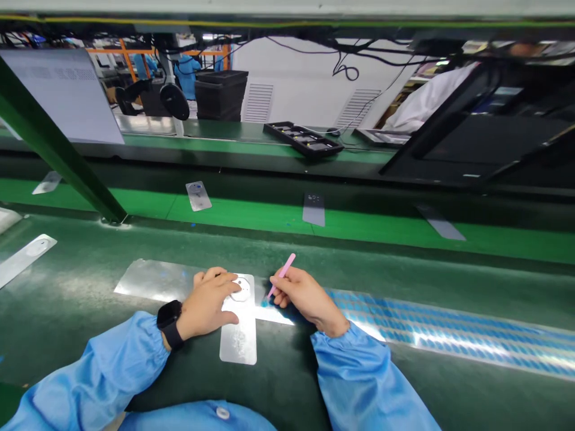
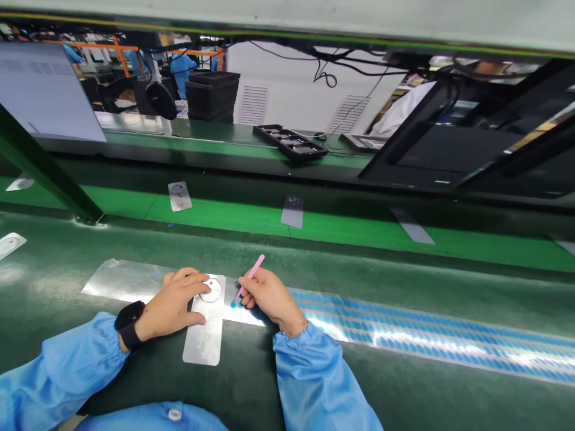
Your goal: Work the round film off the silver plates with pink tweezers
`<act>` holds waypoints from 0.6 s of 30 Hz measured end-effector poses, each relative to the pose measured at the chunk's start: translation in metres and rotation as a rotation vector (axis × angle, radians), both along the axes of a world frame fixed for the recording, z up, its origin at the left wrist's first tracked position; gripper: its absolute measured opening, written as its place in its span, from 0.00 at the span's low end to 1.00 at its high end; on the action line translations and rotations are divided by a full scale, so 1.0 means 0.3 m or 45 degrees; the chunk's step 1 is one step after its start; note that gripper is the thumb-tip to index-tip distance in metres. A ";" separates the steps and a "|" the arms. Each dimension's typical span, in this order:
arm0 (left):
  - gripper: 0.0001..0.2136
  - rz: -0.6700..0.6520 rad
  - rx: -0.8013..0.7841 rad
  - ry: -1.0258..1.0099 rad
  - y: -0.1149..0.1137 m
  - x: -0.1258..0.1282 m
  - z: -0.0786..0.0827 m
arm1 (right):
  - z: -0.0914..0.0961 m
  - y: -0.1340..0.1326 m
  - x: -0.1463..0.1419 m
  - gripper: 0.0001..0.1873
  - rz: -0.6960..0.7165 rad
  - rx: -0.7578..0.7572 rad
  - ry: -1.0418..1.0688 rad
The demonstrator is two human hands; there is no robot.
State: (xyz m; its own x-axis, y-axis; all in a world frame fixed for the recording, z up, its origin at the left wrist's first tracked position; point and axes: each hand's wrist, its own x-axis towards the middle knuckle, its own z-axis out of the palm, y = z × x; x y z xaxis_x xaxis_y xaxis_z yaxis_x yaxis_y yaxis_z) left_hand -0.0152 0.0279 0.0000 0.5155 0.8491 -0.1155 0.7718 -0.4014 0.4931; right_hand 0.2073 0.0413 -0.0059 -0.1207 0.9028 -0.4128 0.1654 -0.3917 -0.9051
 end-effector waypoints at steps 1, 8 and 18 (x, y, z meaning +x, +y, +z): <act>0.21 -0.010 -0.002 -0.013 -0.002 0.001 -0.003 | 0.002 -0.001 0.003 0.14 0.011 -0.003 0.032; 0.24 -0.034 0.090 -0.083 -0.010 0.004 -0.041 | 0.016 -0.010 -0.070 0.15 -0.032 0.138 -0.046; 0.23 -0.088 0.120 -0.109 -0.016 -0.001 -0.047 | 0.014 0.013 -0.120 0.09 -0.001 0.068 -0.210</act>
